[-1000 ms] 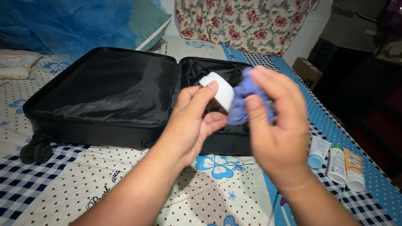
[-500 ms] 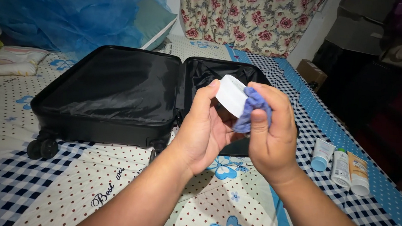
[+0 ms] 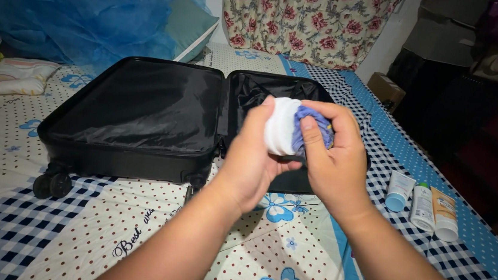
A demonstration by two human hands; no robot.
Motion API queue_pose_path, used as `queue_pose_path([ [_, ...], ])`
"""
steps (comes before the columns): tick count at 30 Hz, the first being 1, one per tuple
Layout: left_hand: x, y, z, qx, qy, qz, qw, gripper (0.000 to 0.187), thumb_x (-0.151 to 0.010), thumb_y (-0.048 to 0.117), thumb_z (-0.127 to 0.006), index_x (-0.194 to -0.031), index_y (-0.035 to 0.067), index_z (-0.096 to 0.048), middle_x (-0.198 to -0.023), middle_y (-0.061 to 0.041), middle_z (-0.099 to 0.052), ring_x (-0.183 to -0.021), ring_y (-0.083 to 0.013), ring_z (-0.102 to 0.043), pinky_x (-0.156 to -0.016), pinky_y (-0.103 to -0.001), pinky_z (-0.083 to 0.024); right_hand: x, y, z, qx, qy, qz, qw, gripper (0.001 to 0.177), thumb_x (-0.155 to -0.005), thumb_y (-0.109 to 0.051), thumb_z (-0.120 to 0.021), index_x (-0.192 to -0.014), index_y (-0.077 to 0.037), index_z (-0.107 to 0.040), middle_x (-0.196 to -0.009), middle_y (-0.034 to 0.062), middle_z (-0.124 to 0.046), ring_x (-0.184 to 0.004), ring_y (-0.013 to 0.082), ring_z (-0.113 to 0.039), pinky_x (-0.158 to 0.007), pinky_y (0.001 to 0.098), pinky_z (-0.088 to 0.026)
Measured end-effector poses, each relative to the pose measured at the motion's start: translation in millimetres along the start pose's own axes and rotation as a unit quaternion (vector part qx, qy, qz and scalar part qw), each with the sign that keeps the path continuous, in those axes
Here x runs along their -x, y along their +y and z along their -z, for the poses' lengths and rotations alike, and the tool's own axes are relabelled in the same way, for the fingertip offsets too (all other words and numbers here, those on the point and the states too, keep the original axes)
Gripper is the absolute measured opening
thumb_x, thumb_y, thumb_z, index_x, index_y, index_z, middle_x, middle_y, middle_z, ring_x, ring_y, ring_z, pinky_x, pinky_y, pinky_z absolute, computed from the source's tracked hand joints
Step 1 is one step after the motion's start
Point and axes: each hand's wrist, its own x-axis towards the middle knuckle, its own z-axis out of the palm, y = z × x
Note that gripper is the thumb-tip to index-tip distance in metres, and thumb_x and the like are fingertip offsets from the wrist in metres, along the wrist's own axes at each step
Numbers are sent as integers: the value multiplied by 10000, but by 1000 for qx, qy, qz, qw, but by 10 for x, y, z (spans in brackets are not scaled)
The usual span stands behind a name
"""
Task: The person removes several toiletry items from an open suitcase on a bed, wipes each item with a cloth, and places them on the bed. The items include a white bottle, an orange tube, a blue tube, and a white jar.
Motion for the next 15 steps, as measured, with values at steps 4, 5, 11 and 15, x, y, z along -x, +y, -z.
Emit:
queue_pose_path([
  [4,-1,-83,-26,-180,23,-49,982,598,-961,622,-432,-1223,121,-629,-922,-37,-670,-750,-137,-617,-619,-288,-496,-68,16,-42,-156,33,-150,976,239,-1080,-199,-580,-1256,-47,-634,-1113,36,-659,-990,87,-604,-890,255,-519],
  [5,-2,-95,-24,-235,29,-74,969,604,-942,623,-438,-1224,124,-625,-899,-36,-663,-725,-131,-611,-591,-282,-491,-123,10,-32,-212,26,-176,961,233,-1081,-206,-573,-1240,-51,-643,-1105,33,-674,-981,88,-615,-887,256,-524],
  [11,-107,-103,61,-278,127,-104,947,758,-948,688,-228,-1168,127,-687,-900,18,-702,-728,-72,-620,-562,-260,-491,-87,-345,-19,-77,-55,15,995,244,-1036,-185,-570,-1204,-39,-669,-1178,65,-690,-1143,130,-620,-1012,298,-499],
  [15,-66,-115,116,-307,84,-194,928,710,-1022,656,-286,-1134,71,-672,-903,12,-674,-793,-83,-621,-667,-250,-500,-93,-324,-35,-41,-40,71,996,249,-1056,-205,-548,-1155,-14,-673,-1183,80,-678,-1134,122,-631,-996,289,-498],
])
